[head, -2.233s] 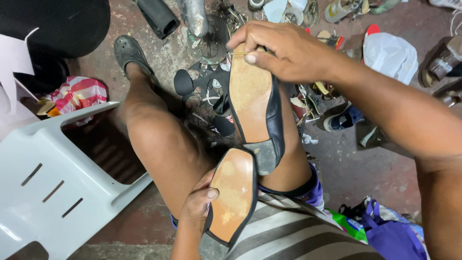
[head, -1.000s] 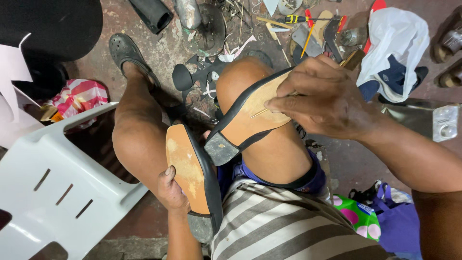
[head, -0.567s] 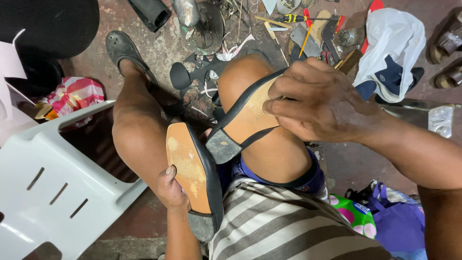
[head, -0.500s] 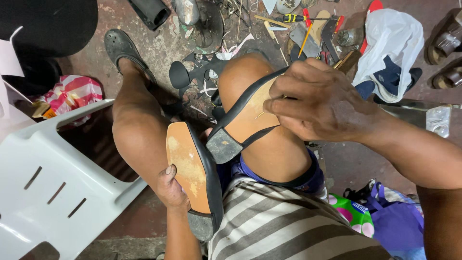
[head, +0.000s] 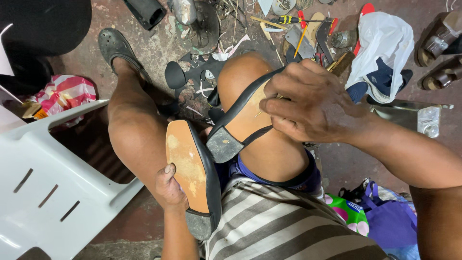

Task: The person sits on the floor and repairs a black high-heeled shoe by attaching a new sole. They use a small wooden stick to apply adhesive to the shoe's bottom and press the sole into place, then use a brush to apply a finishing substance.

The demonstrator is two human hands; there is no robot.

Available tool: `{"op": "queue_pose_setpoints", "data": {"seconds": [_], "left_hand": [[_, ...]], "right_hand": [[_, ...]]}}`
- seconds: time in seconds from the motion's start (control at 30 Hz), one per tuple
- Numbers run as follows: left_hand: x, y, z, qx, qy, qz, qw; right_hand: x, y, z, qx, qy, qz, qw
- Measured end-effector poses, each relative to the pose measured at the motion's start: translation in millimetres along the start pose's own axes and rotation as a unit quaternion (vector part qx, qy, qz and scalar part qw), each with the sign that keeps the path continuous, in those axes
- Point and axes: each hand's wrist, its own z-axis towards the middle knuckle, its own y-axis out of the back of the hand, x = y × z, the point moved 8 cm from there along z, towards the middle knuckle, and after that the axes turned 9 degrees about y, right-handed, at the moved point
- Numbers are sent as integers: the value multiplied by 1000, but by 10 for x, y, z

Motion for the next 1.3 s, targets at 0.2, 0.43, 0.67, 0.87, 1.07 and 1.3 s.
{"op": "queue_pose_setpoints", "data": {"seconds": [0.2, 0.43, 0.67, 0.87, 1.07, 1.3], "left_hand": [[-44, -731, -6, 62, 25, -1, 998], [-98, -1067, -18, 79, 35, 15, 996], [-74, -981, 0, 93, 38, 21, 995], [-68, -978, 10, 87, 41, 20, 995], [-79, -960, 18, 84, 40, 20, 995], [-43, -707, 26, 74, 33, 15, 997]], "right_hand": [[-21, -41, -39, -3, -14, 3, 1000], [-50, -28, -66, -25, -10, 8, 1000], [-74, -17, -64, -31, -16, 24, 999], [-99, -12, -47, -41, -21, 34, 998], [-123, -17, -38, -43, -27, 41, 998], [-144, -35, -17, -42, -35, 47, 997]]}}
